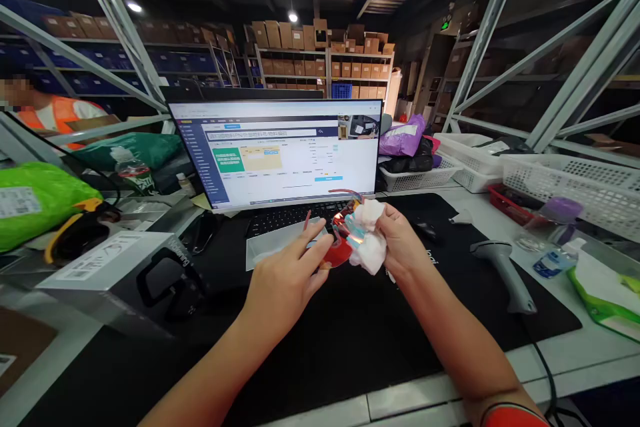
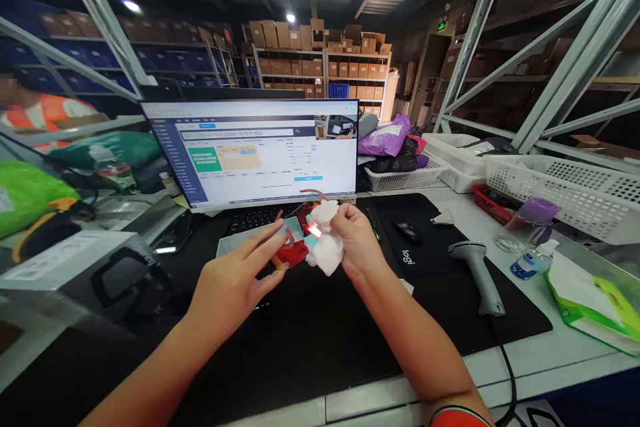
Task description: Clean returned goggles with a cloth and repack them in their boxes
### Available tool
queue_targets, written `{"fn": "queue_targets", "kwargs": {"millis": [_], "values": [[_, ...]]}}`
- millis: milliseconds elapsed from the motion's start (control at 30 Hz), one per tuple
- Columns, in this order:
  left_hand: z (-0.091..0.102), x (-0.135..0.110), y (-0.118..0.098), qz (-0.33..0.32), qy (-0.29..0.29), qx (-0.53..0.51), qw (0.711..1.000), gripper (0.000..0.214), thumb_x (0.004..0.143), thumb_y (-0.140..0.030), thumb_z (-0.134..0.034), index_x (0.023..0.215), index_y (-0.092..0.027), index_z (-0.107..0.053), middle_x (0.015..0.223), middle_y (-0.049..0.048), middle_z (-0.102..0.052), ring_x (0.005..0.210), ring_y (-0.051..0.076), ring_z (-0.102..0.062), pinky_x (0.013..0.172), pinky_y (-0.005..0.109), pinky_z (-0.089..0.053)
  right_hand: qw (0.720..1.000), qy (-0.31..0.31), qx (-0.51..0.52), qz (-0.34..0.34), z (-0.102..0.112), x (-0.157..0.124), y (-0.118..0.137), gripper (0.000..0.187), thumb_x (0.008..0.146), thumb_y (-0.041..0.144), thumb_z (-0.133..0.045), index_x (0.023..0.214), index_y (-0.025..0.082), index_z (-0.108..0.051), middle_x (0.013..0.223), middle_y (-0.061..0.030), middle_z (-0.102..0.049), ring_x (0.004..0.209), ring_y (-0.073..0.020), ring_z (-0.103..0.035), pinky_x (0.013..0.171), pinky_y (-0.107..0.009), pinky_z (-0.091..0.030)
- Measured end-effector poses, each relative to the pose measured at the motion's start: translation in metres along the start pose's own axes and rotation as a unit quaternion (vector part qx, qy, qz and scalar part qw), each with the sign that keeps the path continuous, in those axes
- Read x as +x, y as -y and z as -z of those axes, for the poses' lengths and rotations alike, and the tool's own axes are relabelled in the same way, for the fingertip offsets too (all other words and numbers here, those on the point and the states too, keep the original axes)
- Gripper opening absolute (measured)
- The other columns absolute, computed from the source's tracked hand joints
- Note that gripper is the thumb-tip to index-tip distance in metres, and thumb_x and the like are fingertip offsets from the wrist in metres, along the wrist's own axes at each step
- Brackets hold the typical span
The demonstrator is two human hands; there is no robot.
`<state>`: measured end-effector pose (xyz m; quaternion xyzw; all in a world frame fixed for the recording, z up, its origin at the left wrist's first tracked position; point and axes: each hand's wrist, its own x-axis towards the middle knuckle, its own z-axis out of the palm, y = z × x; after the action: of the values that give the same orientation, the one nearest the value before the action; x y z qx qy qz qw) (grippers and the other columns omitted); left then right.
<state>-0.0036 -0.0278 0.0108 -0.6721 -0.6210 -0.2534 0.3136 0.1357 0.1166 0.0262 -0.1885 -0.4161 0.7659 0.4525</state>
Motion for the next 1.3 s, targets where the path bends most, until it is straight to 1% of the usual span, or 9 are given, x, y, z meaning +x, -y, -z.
{"fn": "queue_targets", "kwargs": {"millis": [100, 233, 433, 567, 667, 900, 1033, 1133, 1300], "values": [[-0.002, -0.002, 0.003, 0.046, -0.025, 0.006, 0.999, 0.036, 0.093, -0.024, -0.06, 0.129, -0.023, -0.057, 0.139, 0.0062, -0.064, 0.101, 0.022, -0.075, 0.06, 0.027, -0.056, 0.989, 0.025, -0.124, 0.08, -0.011, -0.02, -0.025, 0.039, 0.059, 0.025, -0.081, 0.059, 0.022, -0.043, 0.055, 0.0073, -0.053, 0.05, -0.0094, -0.047, 0.049, -0.022, -0.039], [-0.002, -0.003, 0.007, 0.075, -0.03, 0.001, 0.997, 0.039, 0.095, -0.029, -0.057, 0.133, -0.023, -0.055, 0.141, 0.0064, -0.063, 0.112, 0.025, -0.071, 0.066, 0.028, -0.058, 0.933, 0.035, -0.313, 0.175, -0.021, -0.039, -0.048, 0.031, 0.068, 0.023, -0.072, 0.057, 0.021, -0.043, 0.055, 0.0065, -0.05, 0.052, -0.0095, -0.045, 0.052, -0.023, -0.035], [-0.003, -0.001, 0.014, 0.11, -0.067, -0.055, 0.99, 0.039, 0.092, -0.033, -0.061, 0.131, -0.03, -0.059, 0.133, 0.0034, -0.068, 0.112, 0.027, -0.07, 0.086, 0.034, -0.059, 0.832, 0.133, -0.501, 0.197, 0.011, -0.017, 0.016, 0.022, 0.07, 0.022, -0.076, 0.062, 0.019, -0.055, 0.06, 0.0077, -0.053, 0.058, -0.0085, -0.044, 0.056, -0.022, -0.031], [-0.006, 0.0, 0.024, 0.179, -0.079, -0.114, 0.974, 0.046, 0.086, -0.048, -0.067, 0.13, -0.037, -0.061, 0.123, -0.0009, -0.071, 0.097, 0.029, -0.073, 0.084, 0.043, -0.059, 0.754, 0.045, -0.616, 0.224, 0.058, 0.003, 0.07, 0.008, 0.078, 0.017, -0.066, 0.084, 0.02, -0.064, 0.083, 0.0046, -0.068, 0.076, -0.0115, -0.057, 0.07, -0.021, -0.04], [-0.003, 0.002, 0.025, 0.223, -0.072, -0.15, 0.96, 0.053, 0.078, -0.06, -0.069, 0.126, -0.039, -0.064, 0.112, -0.0025, -0.074, 0.091, 0.03, -0.074, 0.081, 0.045, -0.06, 0.691, -0.028, -0.7, 0.178, 0.099, 0.023, 0.091, 0.024, 0.077, 0.004, -0.057, 0.088, 0.022, -0.068, 0.089, 0.0022, -0.071, 0.084, -0.0146, -0.062, 0.077, -0.023, -0.044], [-0.001, 0.002, 0.018, 0.262, -0.076, -0.151, 0.95, 0.058, 0.075, -0.065, -0.069, 0.127, -0.041, -0.064, 0.103, -0.0028, -0.075, 0.094, 0.03, -0.074, 0.089, 0.046, -0.059, 0.606, -0.328, -0.716, 0.117, 0.187, 0.068, 0.114, 0.03, 0.088, 0.005, -0.054, 0.116, 0.01, -0.065, 0.124, -0.0192, -0.063, 0.123, -0.0309, -0.055, 0.102, -0.043, -0.043], [-0.007, -0.001, 0.022, 0.241, -0.07, -0.166, 0.954, 0.059, 0.075, -0.061, -0.071, 0.129, -0.04, -0.062, 0.112, -0.0024, -0.074, 0.094, 0.029, -0.074, 0.088, 0.043, -0.06, 0.589, -0.388, -0.705, 0.071, 0.216, 0.074, 0.113, 0.034, 0.091, 0.026, -0.068, 0.123, 0.014, -0.062, 0.141, -0.0128, -0.054, 0.133, -0.0318, -0.048, 0.11, -0.057, -0.039], [-0.011, 0.0, 0.023, 0.232, -0.073, -0.205, 0.948, 0.055, 0.077, -0.051, -0.073, 0.129, -0.037, -0.062, 0.117, 0.0003, -0.073, 0.095, 0.028, -0.074, 0.092, 0.044, -0.06, 0.599, -0.368, -0.708, 0.071, 0.218, 0.075, 0.112, 0.033, 0.087, 0.018, -0.068, 0.119, 0.012, -0.065, 0.142, -0.0171, -0.054, 0.135, -0.0358, -0.046, 0.111, -0.06, -0.036], [-0.014, 0.004, 0.017, 0.316, -0.117, -0.323, 0.884, 0.055, 0.073, -0.04, -0.08, 0.123, -0.029, -0.062, 0.117, 0.0053, -0.071, 0.101, 0.027, -0.073, 0.095, 0.046, -0.059, 0.637, -0.201, -0.727, 0.159, 0.152, 0.07, 0.102, 0.035, 0.085, 0.015, -0.06, 0.119, 0.01, -0.069, 0.112, -0.017, -0.07, 0.111, -0.0305, -0.064, 0.101, -0.045, -0.046]]}}
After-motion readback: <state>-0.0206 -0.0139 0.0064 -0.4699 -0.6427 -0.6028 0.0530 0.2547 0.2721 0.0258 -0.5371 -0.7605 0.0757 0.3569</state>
